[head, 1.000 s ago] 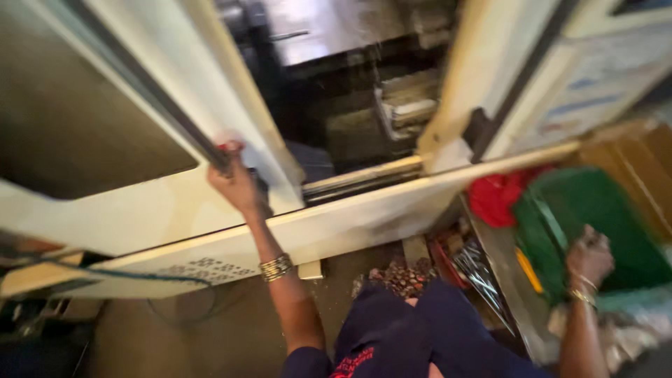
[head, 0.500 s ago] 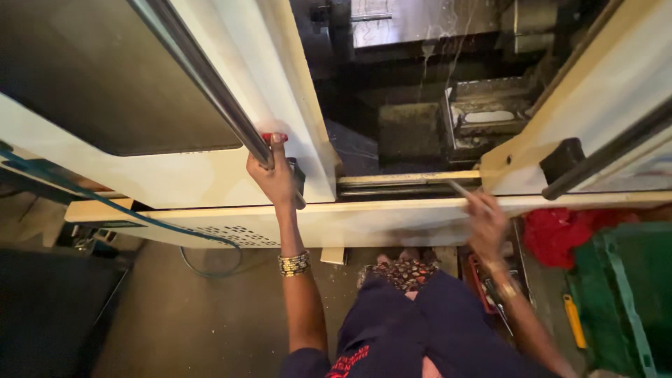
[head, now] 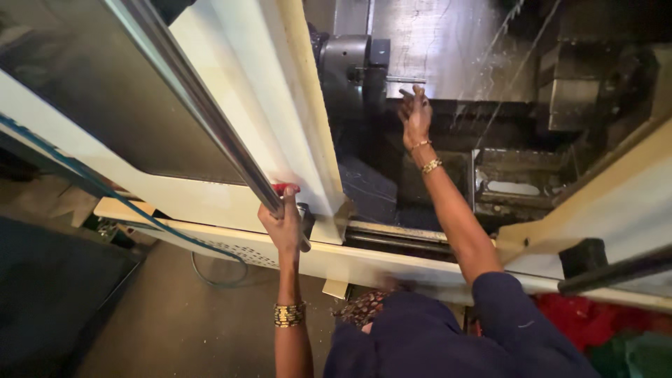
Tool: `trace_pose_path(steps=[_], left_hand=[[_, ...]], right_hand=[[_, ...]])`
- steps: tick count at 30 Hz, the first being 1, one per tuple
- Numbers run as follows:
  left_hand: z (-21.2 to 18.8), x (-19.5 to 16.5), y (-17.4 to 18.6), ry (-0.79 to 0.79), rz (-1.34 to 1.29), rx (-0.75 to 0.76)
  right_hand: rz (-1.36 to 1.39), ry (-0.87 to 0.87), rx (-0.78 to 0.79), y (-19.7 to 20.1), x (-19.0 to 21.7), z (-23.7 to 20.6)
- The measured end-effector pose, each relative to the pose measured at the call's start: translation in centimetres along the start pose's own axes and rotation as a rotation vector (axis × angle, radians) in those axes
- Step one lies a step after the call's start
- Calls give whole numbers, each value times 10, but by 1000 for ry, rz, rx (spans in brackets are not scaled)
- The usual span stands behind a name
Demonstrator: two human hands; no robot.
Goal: The person opens a large industrial machine door, uses a metal tool to adjust an internal component, and closes the door. This sequence is repeated multiple times. The person also uses a yellow-handled tool to adjust the metal tool.
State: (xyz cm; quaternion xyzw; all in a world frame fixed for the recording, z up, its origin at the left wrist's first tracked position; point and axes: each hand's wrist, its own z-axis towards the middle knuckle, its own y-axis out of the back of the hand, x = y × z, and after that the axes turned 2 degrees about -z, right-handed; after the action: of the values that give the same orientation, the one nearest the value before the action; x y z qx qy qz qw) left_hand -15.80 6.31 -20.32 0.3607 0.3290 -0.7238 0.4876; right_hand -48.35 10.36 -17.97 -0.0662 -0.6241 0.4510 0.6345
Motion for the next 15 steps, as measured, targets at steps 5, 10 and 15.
trace_pose_path(steps=[5, 10, 15], left_hand=[[-4, 1, 4, 117, 5, -56], [-7, 2, 9, 178, 14, -69], [-10, 6, 13, 140, 37, -100]], right_hand=[[144, 70, -93, -11, -6, 23], [255, 157, -399, 5, -5, 27], [-9, 76, -163, 21, -26, 6]])
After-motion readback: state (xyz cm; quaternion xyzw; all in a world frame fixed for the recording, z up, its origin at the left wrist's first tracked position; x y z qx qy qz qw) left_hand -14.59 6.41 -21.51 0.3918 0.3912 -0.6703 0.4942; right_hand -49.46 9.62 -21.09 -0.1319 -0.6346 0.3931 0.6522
